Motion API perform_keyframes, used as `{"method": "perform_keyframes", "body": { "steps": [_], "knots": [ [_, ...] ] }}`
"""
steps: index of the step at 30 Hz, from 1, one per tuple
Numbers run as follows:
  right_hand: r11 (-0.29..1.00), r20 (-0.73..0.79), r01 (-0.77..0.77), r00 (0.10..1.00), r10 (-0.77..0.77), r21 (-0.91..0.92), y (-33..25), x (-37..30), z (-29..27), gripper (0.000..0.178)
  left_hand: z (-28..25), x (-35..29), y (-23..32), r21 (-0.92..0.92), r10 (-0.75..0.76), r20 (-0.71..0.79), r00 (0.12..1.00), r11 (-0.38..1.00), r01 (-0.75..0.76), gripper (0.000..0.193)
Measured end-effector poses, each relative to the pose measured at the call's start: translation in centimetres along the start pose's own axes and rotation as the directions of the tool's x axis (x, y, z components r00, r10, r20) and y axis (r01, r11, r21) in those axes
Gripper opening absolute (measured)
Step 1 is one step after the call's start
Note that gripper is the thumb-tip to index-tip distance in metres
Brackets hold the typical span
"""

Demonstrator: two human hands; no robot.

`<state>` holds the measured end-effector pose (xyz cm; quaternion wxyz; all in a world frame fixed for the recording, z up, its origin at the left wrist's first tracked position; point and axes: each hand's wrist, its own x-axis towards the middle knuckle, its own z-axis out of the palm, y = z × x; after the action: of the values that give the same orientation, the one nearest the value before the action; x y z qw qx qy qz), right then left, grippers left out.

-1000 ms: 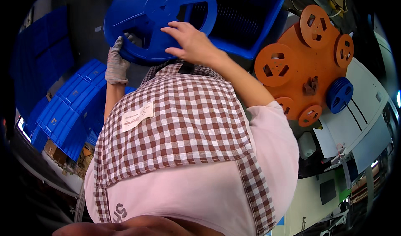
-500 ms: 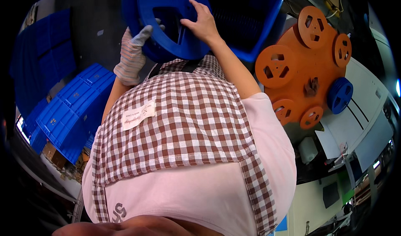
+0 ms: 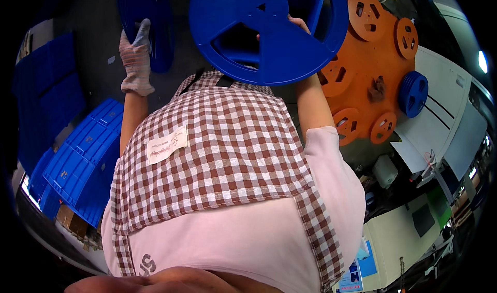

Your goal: The person removes tangled blue plastic waste and several blue plastic reels from a cardboard box. They place the waste into a large sack and the reels onto a table. The person then puts on a pair of gloves and inspects the reels on the table.

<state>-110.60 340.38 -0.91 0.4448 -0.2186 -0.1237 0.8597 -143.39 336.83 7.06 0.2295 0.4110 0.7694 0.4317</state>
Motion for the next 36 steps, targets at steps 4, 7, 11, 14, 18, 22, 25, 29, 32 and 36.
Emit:
{"method": "perform_keyframes", "body": {
  "steps": [4, 7, 11, 14, 18, 22, 25, 29, 32, 36],
  "knots": [
    [0.998, 0.033, -0.015, 0.999, 0.014, 0.055, 0.9, -0.7, 0.5, 0.038, 0.6, 1.5, 0.9, 0.180, 0.209, 0.042, 0.977, 0.960, -0.213, 0.028],
    [0.997, 0.060, 0.066, 0.996, -0.069, 0.049, 0.8, -1.3, 3.7, 0.040, 1.6, 2.3, 0.8, 0.086, 0.372, 0.077, 0.925, 0.922, -0.378, 0.028],
    [0.974, 0.186, 0.222, 0.959, -0.211, -0.038, 1.2, -1.4, 4.0, 0.042, 2.5, 3.1, 2.1, 0.204, 0.310, 0.188, 0.932, 0.916, -0.346, 0.029],
    [0.948, 0.291, 0.283, 0.928, -0.233, -0.144, 0.9, -1.1, 2.6, 0.044, 2.0, 5.8, 0.5, 0.057, 0.065, 0.336, 0.940, 0.994, -0.089, 0.032],
    [0.981, 0.311, 0.167, 0.941, -0.129, -0.097, 0.8, -0.4, 2.4, 0.040, 2.1, 4.7, -1.6, -0.242, -0.065, 0.491, 0.869, 0.948, 0.207, 0.039],
    [0.553, 0.340, 0.580, 0.809, -0.480, -0.599, 0.9, 0.7, 1.1, 0.037, 2.4, 2.1, -1.3, -0.356, -0.174, 0.530, 0.830, 0.843, 0.404, 0.033],
    [0.796, -0.071, 0.289, 0.921, -0.382, -0.533, -3.9, 0.7, 2.4, 0.035, 1.5, 0.5, -3.8, -0.432, -0.194, 0.492, 0.849, 0.792, 0.432, 0.026],
    [0.523, -0.150, 0.581, 0.567, -0.810, -0.624, -10.4, -2.7, -0.9, 0.024, 2.1, -1.0, -2.5, -0.539, -0.173, 0.440, 0.881, 0.734, 0.413, 0.015],
    [0.049, 0.271, 0.377, 0.745, -0.610, -0.925, -8.4, -1.8, 7.6, 0.031, 1.7, -2.2, -1.2, -0.543, -0.182, 0.395, 0.900, 0.745, 0.389, 0.015],
    [-0.354, 0.282, 0.087, 0.787, -0.549, -0.931, -5.6, -0.2, 11.8, 0.067, 1.8, -3.6, -0.2, -0.552, -0.094, 0.457, 0.885, 0.750, 0.365, 0.011]
  ]
}}
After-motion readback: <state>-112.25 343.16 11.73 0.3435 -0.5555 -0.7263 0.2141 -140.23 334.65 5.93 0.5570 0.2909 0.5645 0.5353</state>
